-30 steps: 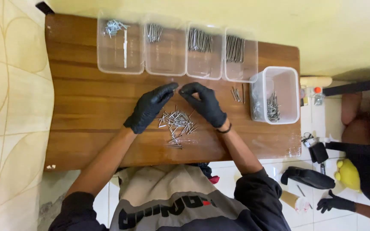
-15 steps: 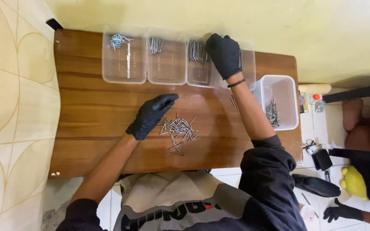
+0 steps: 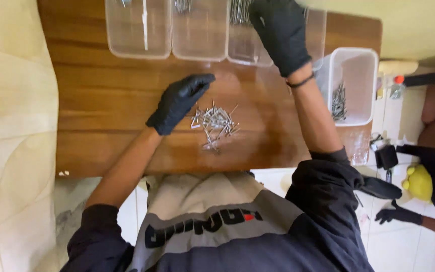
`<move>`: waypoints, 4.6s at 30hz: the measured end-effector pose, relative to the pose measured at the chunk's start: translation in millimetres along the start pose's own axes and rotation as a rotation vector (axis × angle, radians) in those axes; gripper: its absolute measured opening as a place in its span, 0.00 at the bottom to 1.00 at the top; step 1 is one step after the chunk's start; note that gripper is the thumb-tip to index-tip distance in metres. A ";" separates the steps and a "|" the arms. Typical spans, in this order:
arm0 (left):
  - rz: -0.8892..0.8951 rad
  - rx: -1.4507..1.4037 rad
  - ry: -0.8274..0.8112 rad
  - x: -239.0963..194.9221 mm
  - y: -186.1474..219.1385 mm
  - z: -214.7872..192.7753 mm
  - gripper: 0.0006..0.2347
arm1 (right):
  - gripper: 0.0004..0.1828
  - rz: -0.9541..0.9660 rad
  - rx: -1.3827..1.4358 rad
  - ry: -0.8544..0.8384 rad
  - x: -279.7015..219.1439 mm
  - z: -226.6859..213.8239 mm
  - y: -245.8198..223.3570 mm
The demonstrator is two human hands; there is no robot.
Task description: Sorting various nails from a central pile into separate plastic containers based on size or type.
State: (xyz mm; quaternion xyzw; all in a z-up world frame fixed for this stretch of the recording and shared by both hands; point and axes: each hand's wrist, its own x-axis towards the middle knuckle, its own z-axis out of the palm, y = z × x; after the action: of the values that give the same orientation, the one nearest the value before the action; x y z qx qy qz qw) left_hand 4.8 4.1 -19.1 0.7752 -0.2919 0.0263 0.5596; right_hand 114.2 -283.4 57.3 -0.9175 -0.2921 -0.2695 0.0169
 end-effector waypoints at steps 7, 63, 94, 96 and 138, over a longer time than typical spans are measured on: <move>0.089 0.046 -0.015 4.5 -8.5 -1.0 0.10 | 0.05 -0.063 0.601 -0.421 -62.0 -62.3 -88.9; -0.171 -0.211 0.005 7.2 -7.6 0.3 0.09 | 0.11 0.467 0.842 -0.119 -66.4 2.7 -123.2; -0.142 0.019 0.037 1.3 -1.3 3.8 0.09 | 0.06 0.662 0.956 0.024 -35.7 -44.4 -77.9; -0.128 0.014 0.041 2.7 -0.5 3.6 0.10 | 0.02 0.674 0.762 0.054 -14.9 -52.4 -42.0; 0.217 0.144 0.002 -1.1 -18.3 2.8 0.09 | 0.03 -0.006 0.538 -0.509 -114.7 -67.2 -126.8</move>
State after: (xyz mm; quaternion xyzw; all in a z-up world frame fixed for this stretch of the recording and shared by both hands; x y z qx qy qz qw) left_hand 11.9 5.8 -36.1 0.7773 -0.3707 0.1081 0.4967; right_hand -65.9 -251.4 40.9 -0.9170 -0.3502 0.0536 0.1834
